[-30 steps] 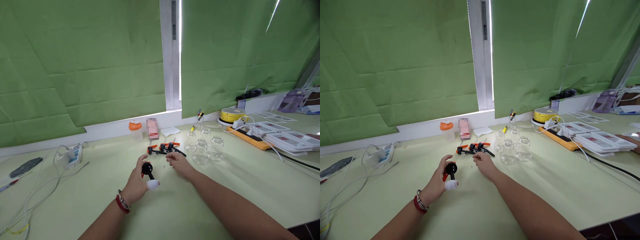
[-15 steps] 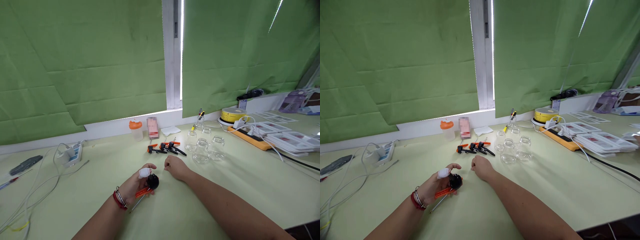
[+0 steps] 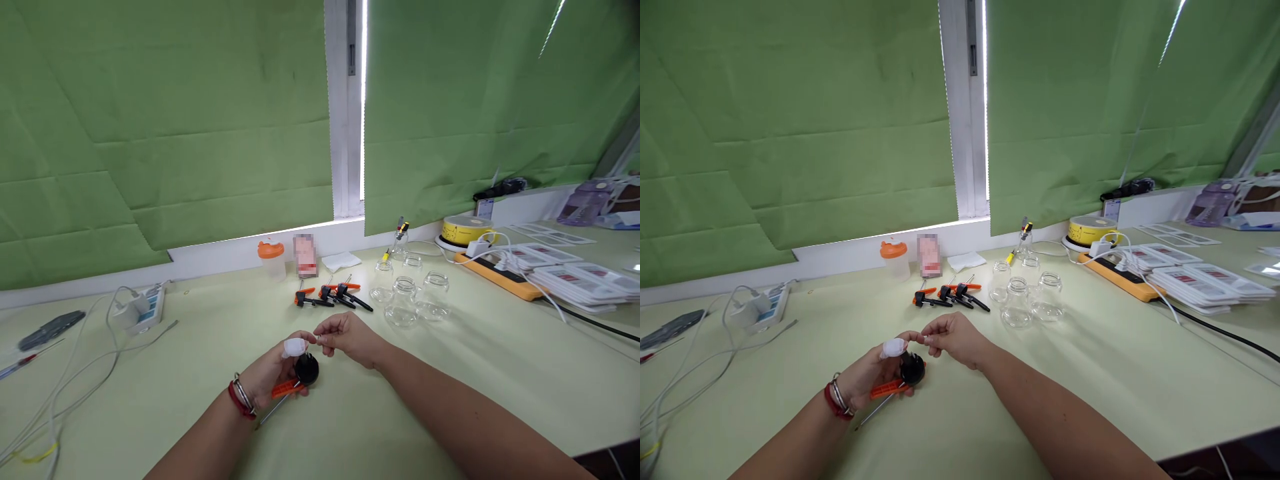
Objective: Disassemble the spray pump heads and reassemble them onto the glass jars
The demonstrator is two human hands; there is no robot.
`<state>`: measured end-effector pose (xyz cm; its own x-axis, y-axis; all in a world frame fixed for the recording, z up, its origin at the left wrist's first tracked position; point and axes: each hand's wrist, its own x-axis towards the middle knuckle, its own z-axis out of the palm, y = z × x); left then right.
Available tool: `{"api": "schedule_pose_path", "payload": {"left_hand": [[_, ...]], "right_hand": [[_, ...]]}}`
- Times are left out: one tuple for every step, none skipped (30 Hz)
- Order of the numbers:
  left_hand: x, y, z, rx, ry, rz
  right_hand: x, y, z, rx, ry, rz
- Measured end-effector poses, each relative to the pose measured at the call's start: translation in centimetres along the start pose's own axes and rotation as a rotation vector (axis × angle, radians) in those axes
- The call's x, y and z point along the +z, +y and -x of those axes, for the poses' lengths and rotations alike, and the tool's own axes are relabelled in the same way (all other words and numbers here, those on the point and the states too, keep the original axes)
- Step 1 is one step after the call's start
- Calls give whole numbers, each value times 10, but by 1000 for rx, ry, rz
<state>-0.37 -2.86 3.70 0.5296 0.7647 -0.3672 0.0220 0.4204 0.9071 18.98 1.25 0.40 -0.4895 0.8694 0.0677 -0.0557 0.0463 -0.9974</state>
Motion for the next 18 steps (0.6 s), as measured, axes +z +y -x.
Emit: {"api": "schedule_pose_path", "payload": {"left_hand": [[1, 0, 0, 13, -14, 7], [2, 1, 0, 28, -29, 13], [3, 1, 0, 41, -43, 18], [3, 0, 0, 50, -51, 18], [4, 0, 0, 54, -50, 13], [4, 0, -1, 52, -43, 6], [4, -1, -1, 50, -33, -2], [3, -2, -1, 47, -23, -9], [3, -3, -2, 47, -15, -12], [2, -4, -2, 51, -12, -13], [2, -5, -3, 55, -13, -12], [1, -6, -3, 59, -17, -11], [1, -6, -3, 61, -22, -11], [1, -6, -4, 63, -26, -11], [1, -6, -4, 64, -30, -13], [1, -6, -4, 64, -32, -14], [1, -6, -4, 64, -32, -16], [1, -6, -4, 64, -32, -19]], "right_hand": [[3, -3, 3, -2, -22, -11], [6, -6, 5, -5, -35, -17], [8, -8, 6, -6, -40, -22], [11, -9, 7, -6, -41, -26], [13, -9, 7, -8, -42, -30], [15, -9, 7, -15, -46, -31], [16, -9, 7, -27, -51, -29], [18, -8, 6, -46, -55, -25], [18, -8, 6, -70, -60, -18], [19, -8, 6, -93, -65, -8], [19, -9, 6, -113, -72, 3], [19, -10, 6, -127, -82, 17], [19, -10, 7, -133, -90, 33], [19, -11, 7, -134, -98, 49], [19, -12, 7, -132, -103, 63], [19, -12, 7, -128, -109, 72], [19, -12, 7, -125, -115, 74], [18, -11, 6, -122, -125, 69]]}}
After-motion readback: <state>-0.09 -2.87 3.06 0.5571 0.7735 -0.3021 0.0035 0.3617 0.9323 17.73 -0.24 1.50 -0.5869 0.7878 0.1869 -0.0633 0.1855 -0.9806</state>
